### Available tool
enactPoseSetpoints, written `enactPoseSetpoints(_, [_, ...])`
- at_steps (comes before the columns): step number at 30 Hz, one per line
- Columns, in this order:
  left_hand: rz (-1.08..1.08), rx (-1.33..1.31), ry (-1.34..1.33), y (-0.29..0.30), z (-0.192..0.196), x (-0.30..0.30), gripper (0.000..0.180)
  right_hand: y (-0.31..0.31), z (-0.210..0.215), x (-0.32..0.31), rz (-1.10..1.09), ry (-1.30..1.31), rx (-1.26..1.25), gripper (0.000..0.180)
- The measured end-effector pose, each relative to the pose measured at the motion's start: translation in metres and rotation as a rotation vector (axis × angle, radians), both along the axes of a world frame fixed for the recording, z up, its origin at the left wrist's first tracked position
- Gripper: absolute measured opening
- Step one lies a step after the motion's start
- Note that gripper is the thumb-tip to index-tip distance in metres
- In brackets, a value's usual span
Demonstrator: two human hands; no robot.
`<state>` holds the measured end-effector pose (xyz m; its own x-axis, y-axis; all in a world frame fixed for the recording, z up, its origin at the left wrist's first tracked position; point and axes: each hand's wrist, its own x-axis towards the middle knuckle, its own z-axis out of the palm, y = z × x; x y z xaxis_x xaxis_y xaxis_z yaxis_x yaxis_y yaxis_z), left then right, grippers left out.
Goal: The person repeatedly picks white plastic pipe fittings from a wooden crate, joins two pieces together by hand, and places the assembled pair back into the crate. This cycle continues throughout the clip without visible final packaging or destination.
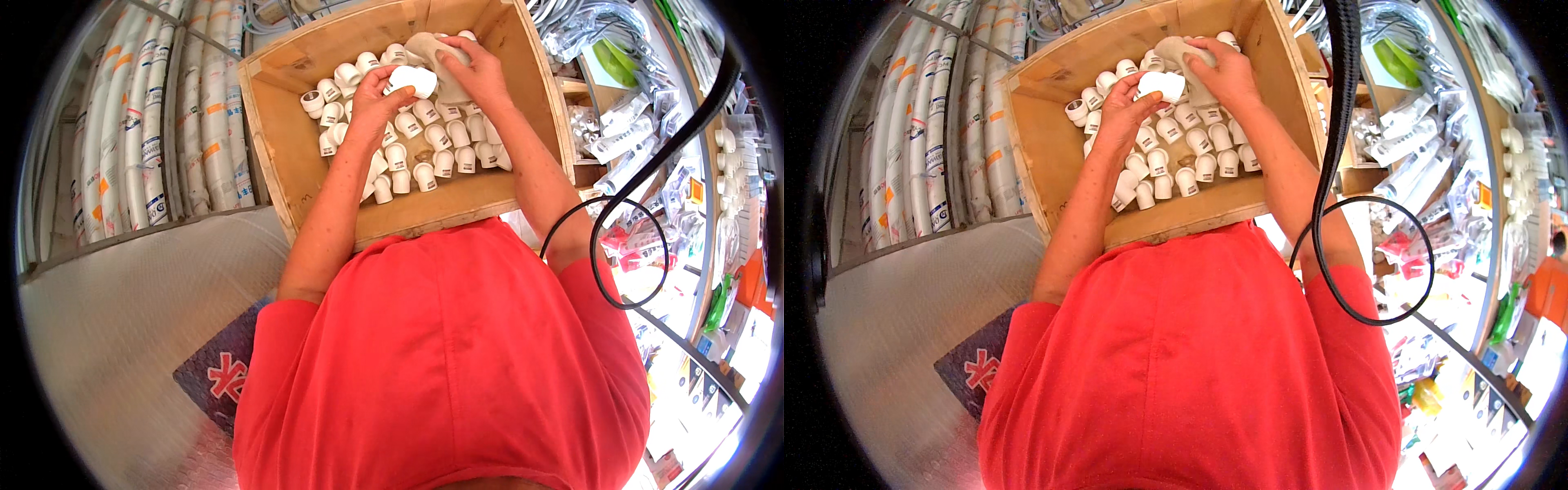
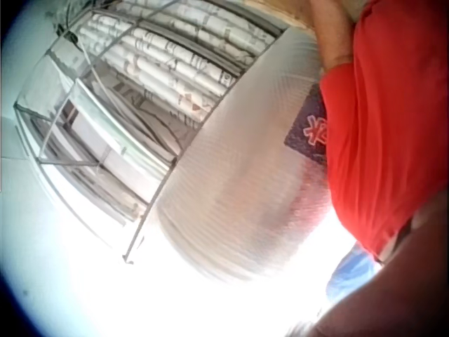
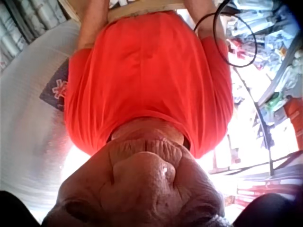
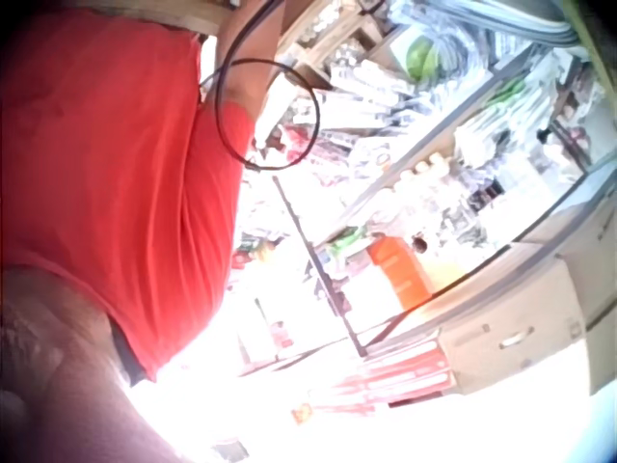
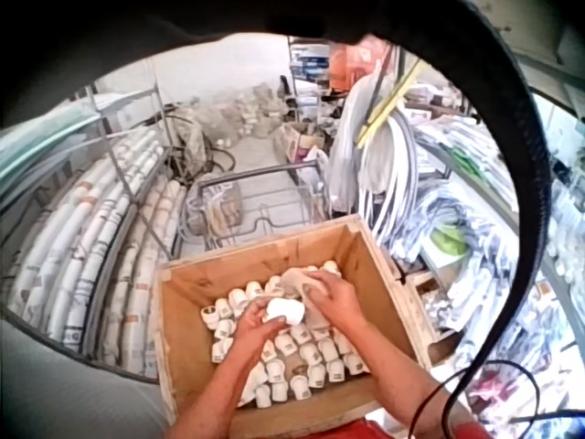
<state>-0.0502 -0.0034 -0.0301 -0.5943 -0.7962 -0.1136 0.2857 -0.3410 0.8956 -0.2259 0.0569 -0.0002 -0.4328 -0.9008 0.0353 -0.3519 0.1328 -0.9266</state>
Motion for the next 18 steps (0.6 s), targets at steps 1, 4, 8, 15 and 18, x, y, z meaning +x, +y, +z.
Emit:
enactPoseSetpoints(1, [0.03, -0.006, -0.006, 0.0, 0.001, 0.0, 0.044, 0.001, 0.001, 0.001, 0.005, -0.092, -0.058, 0.029])
enactPoseSetpoints(4, [0.076, -0.049, -0.04, -0.005, -0.005, 0.003, 0.043, 0.006, 0.009, 0.014, 0.208, 0.14, -0.246, 0.03])
enactPoseSetpoints(8, [0.036, -0.008, -0.058, -0.005, -0.005, 0.008, 0.043, 0.008, 0.001, 0.011, 0.165, 0.233, -0.143, 0.032])
enactPoseSetpoints(15, [0.019, 0.039, 0.061, 0.002, 0.013, 0.002, 0.042, 0.01, -0.004, -0.006, -0.014, 0.192, -0.11, 0.035])
enactPoseSetpoints(18, [0.007, 0.071, 0.082, 0.001, 0.007, 0.001, 0.043, 0.01, 0.001, -0.003, -0.017, -0.017, -0.155, 0.034])
